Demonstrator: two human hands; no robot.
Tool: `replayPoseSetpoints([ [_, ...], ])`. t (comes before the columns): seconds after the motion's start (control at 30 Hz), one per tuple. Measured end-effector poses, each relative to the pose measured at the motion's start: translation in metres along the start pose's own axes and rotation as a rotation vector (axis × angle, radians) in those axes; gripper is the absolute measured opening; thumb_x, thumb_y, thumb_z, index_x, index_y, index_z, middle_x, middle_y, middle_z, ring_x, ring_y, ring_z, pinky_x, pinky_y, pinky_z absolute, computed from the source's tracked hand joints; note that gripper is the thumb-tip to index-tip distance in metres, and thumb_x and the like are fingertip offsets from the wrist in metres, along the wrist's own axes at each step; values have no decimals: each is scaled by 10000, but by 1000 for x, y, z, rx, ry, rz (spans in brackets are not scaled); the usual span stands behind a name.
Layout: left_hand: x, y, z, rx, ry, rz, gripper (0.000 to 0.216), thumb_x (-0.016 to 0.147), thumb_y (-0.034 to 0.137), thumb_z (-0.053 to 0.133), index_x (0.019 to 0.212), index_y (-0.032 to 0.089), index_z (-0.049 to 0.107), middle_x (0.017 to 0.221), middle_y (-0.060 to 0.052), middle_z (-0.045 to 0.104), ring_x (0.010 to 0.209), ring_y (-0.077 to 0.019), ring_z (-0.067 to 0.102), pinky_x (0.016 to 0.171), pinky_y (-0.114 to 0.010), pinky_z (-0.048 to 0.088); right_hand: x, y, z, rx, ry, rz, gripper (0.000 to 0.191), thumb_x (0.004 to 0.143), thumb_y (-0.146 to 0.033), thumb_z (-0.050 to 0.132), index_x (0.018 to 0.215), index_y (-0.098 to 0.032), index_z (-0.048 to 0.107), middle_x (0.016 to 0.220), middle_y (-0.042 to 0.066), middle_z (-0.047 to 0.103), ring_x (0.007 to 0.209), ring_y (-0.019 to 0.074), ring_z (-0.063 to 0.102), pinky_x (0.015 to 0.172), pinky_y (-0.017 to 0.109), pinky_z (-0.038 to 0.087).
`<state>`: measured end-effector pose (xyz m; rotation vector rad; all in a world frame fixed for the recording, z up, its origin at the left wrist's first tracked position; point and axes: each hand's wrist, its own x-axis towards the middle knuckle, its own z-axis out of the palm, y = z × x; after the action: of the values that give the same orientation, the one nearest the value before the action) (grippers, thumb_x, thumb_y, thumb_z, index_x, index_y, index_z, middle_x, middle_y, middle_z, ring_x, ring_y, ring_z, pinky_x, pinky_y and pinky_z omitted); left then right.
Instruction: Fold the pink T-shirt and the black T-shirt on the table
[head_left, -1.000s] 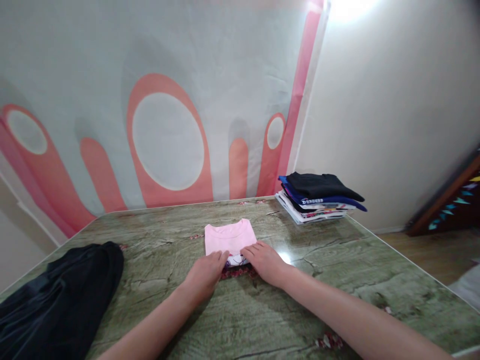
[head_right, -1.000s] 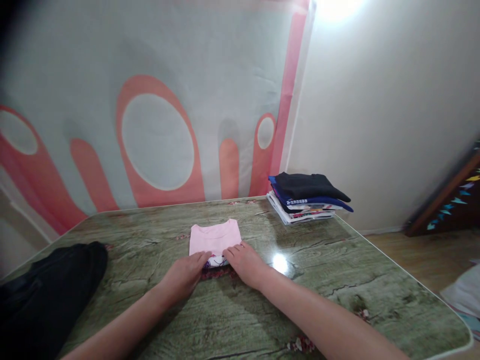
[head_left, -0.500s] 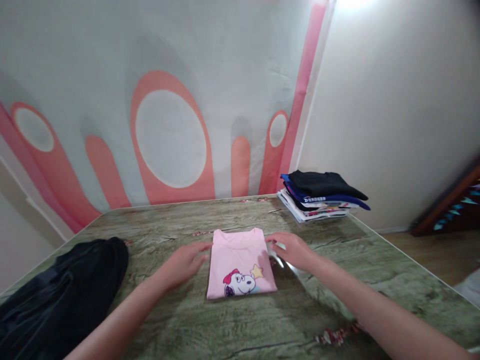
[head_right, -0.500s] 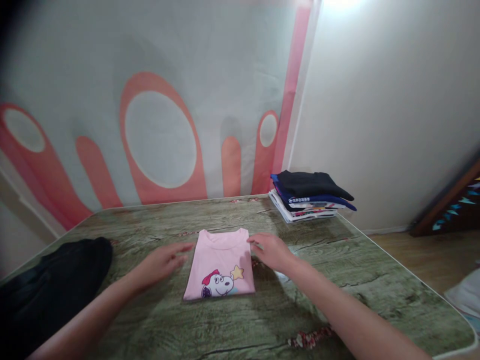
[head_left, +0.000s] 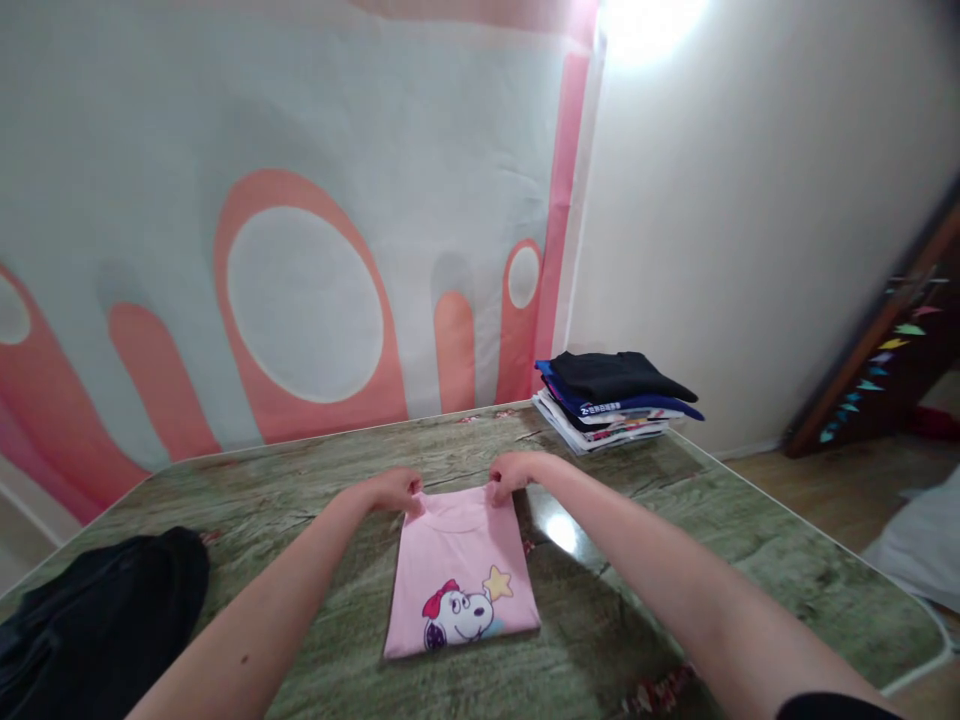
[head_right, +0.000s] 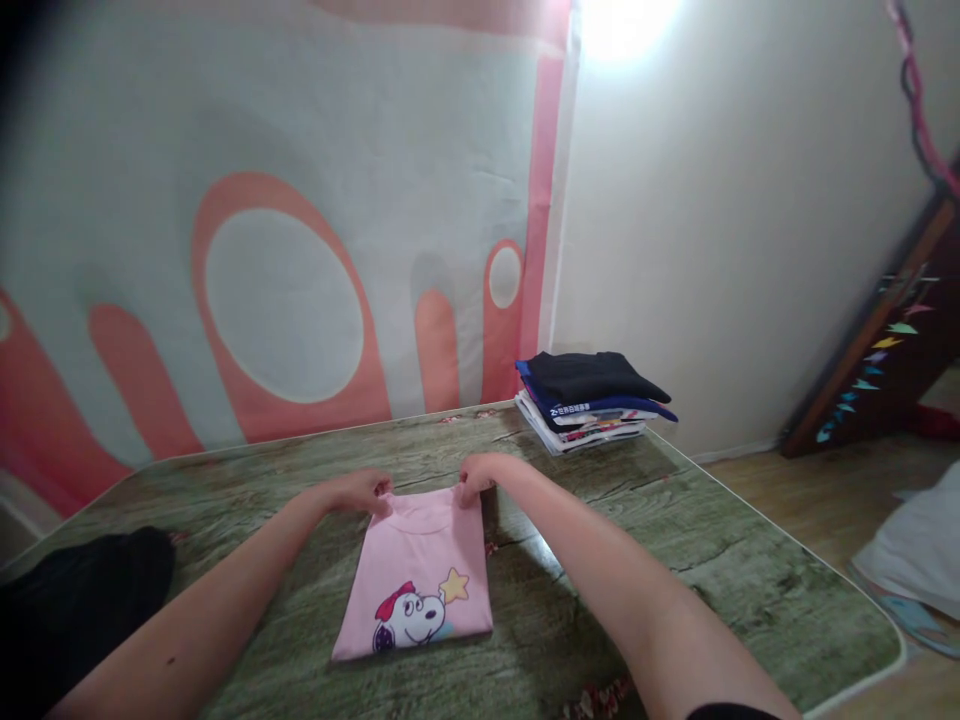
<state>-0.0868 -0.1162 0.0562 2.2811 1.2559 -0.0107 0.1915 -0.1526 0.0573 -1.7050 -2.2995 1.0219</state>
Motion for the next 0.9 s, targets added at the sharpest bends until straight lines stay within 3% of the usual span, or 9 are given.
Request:
replayPoseSetpoints([
  [0.13,-17,11,-5,-128,16,49,251,632,358,587,802,189,513,701,38,508,648,-144,485,560,-220,354,-18,12,4,152,92,-23,253,559,-345,776,667,-167,631,595,-24,591,653,163,573,625,248,438],
  [0.27,-34,28,-8,-489,21,79,372,699,438,617,935,173,504,778,25,524,688,-137,502,614,-222,383,-42,25,15,360,234,-59,310,728,-423,656,896,-169,599,778,-7,635,664,104,554,618,209,442],
  [0.33,-39,37,-10,-572,-30,83,387,706,461,640,916,157,526,793,11,539,711,-141,509,645,-229,386,-54,30,20,538,250,-101,344,708,-432,684,902,-161,600,787,-3,635,669,99,552,629,210,443],
  [0.47,-51,63,-23,-453,-33,151,350,727,480,647,804,160,527,742,23,507,709,-144,490,633,-221,365,-84,34,21,803,144,-170,362,591,-391,796,800,-142,635,706,-18,623,645,106,546,636,222,433],
  [0.6,-72,110,-42,-334,14,309,313,816,482,565,851,175,523,797,16,511,739,-143,475,644,-220,369,-132,28,1,797,247,-228,324,604,-371,808,776,-139,660,690,-27,623,652,108,548,623,209,410],
  [0.73,-84,168,-54,-369,101,398,284,877,467,497,949,192,508,810,22,506,724,-127,459,635,-213,371,-180,25,-28,873,438,-336,351,711,-396,747,966,-165,675,865,14,681,797,145,609,726,245,462],
  [0.9,-59,225,-55,-447,127,491,258,869,431,532,926,181,509,804,14,515,720,-120,485,622,-215,400,-213,51,-59,856,521,-313,376,699,-399,761,971,-148,699,932,64,708,896,198,638,835,332,495],
])
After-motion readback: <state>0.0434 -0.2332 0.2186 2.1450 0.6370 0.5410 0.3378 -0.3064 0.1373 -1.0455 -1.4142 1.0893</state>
